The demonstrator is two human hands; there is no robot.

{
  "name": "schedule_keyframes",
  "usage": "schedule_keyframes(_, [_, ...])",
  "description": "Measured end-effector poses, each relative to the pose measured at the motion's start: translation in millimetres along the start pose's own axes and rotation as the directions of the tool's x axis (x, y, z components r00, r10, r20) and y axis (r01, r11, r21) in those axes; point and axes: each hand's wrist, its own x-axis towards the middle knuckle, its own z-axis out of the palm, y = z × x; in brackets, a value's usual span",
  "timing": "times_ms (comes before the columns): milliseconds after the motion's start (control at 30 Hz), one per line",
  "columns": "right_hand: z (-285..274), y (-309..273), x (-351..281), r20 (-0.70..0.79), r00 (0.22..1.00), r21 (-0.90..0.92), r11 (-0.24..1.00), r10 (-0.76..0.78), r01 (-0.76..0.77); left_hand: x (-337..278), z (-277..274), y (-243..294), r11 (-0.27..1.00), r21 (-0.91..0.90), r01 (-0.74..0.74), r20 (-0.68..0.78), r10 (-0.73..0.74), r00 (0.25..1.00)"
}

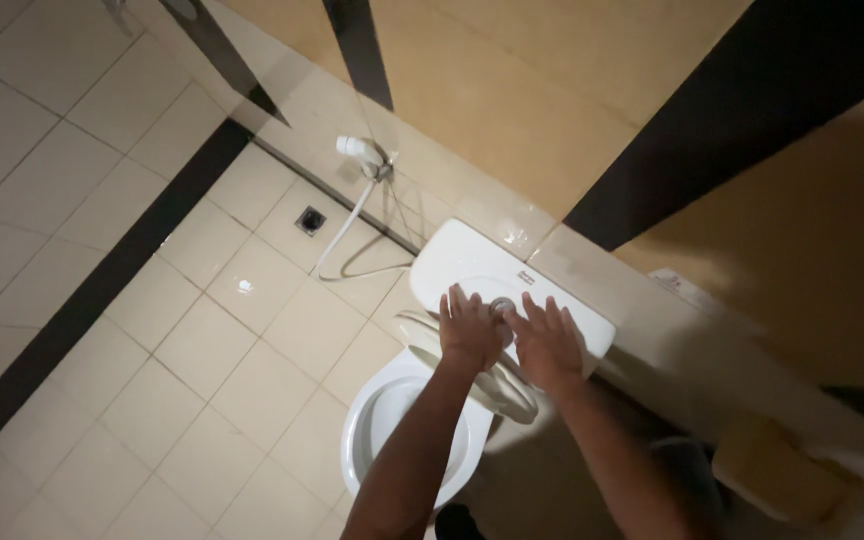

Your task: The person uses a handheld bidet sprayer to rinse the inside of a toilet bowl. They direct the water stream around the bowl's interior and then flush the toilet to complete the cleaning process.

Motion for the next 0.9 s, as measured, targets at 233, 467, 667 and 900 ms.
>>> schedule_keyframes(233, [-1.5, -12.3, 3.9, 0.033, 0.998, -0.030, 0.998, 0.054, -0.053, 6.7, 14.7, 8.8, 0.999, 0.023, 0.037, -0.078, -0.035, 0.996])
schedule_keyframes(467, [-26.3, -25.5, 3.2, 0.161, 0.977, -0.041, 0.990, 0.140, -0.135, -4.5, -7.8, 19.3, 0.997, 0.073, 0.015, -0.027, -0.013, 1.000])
schedule_keyframes(667, [9.0, -13.3, 5.6, 0.052, 0.993, 0.002, 0.995, 0.102, -0.102, 6.6, 18.4, 8.6, 0.998, 0.065, 0.025, -0.048, -0.021, 0.999])
schedule_keyframes(900, [4.1, -2.1, -1.8, -0.099, 0.994, 0.131, 0.991, 0.037, -0.024, -26.9, -38.5, 4.3, 0.990, -0.128, 0.053, 0.006, -0.052, 0.999])
